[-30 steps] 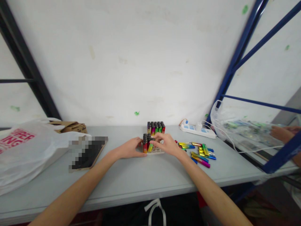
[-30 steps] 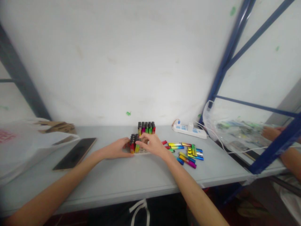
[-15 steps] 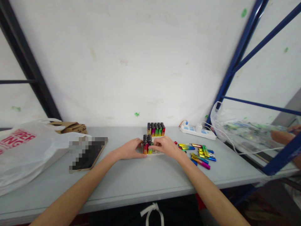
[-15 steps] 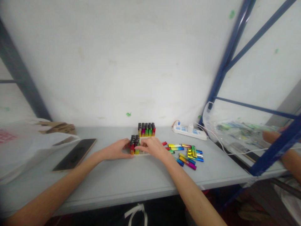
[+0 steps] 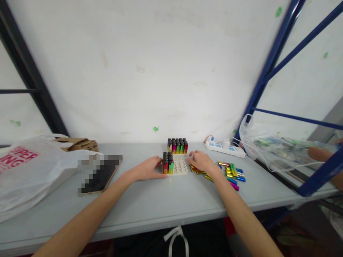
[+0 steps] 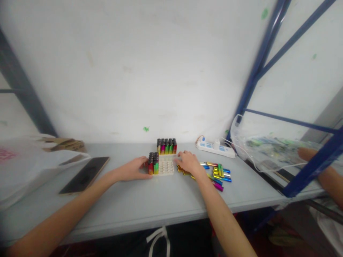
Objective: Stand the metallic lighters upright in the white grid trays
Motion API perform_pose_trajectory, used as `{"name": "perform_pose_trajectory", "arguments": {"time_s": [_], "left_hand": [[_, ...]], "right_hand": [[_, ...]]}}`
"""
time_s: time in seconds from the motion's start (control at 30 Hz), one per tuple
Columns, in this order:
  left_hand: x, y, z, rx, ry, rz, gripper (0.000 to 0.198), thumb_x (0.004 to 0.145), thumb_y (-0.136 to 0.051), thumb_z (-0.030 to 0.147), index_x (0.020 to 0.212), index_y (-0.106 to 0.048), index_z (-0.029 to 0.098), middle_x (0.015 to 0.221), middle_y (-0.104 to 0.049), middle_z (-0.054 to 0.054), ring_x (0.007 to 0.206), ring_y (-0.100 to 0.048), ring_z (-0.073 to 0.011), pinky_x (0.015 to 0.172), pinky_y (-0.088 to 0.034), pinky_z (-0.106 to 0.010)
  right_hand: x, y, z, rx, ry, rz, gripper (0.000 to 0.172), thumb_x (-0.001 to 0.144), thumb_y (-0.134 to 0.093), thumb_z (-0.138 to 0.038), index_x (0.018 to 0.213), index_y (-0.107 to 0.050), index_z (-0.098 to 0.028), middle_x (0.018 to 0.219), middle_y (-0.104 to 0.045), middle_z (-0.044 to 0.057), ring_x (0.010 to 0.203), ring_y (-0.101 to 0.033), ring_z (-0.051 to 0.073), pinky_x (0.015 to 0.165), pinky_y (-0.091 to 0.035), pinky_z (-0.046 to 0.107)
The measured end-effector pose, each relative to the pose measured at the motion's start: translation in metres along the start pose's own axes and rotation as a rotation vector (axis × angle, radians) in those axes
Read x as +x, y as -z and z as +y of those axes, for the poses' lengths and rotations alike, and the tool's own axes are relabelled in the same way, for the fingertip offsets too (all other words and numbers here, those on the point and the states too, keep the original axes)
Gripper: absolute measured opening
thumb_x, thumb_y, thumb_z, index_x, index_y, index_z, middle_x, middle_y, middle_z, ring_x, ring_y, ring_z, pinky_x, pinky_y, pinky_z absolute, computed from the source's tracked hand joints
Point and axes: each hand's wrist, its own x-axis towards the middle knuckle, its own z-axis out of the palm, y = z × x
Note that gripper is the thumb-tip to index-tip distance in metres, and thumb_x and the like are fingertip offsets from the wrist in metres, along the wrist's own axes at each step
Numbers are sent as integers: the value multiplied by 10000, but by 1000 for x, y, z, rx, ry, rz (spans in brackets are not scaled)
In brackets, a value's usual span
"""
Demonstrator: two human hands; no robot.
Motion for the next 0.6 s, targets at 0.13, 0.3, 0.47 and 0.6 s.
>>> {"name": "perform_pose_trajectory", "arguments": {"time_s": [0.13,0.3,0.47,0.6], "left_hand": [[0,0,0,7,3,-13,614,753,-706,640,1084,-651,125,1037,-666,-108,934,-618,-267,810,-498,-335],[-1,2,3,28,14,-18,613,754,-712,641,1085,-656,128,1041,-666,-106,935,-615,-270,830,-492,-344],[-1,3,3,3,-4,-22,588,760,-716,605,1119,-660,143,1058,-666,-98,941,-616,-265,842,-492,-343],[-1,3,3,-6,6,-19,588,751,-712,623,1088,-661,145,1040,-669,-99,925,-614,-262,824,-496,-336]], "right_hand": [[-1,9,11,3,-96,48,435,1051,-436,-452,1281,-646,-149,1219,-659,183,1139,-616,285,982,-423,379],[-5,6,16,-35,-267,-60,703,936,-494,-720,1308,-632,-140,1217,-655,225,1158,-614,386,954,-446,471],[-2,-6,7,62,-151,-60,649,905,-616,-648,1295,-625,-129,1199,-637,211,1013,-670,307,897,-478,392],[5,-8,4,201,-5,25,520,891,-706,-295,1365,-571,-130,1214,-616,159,1006,-660,225,954,-476,333]]}}
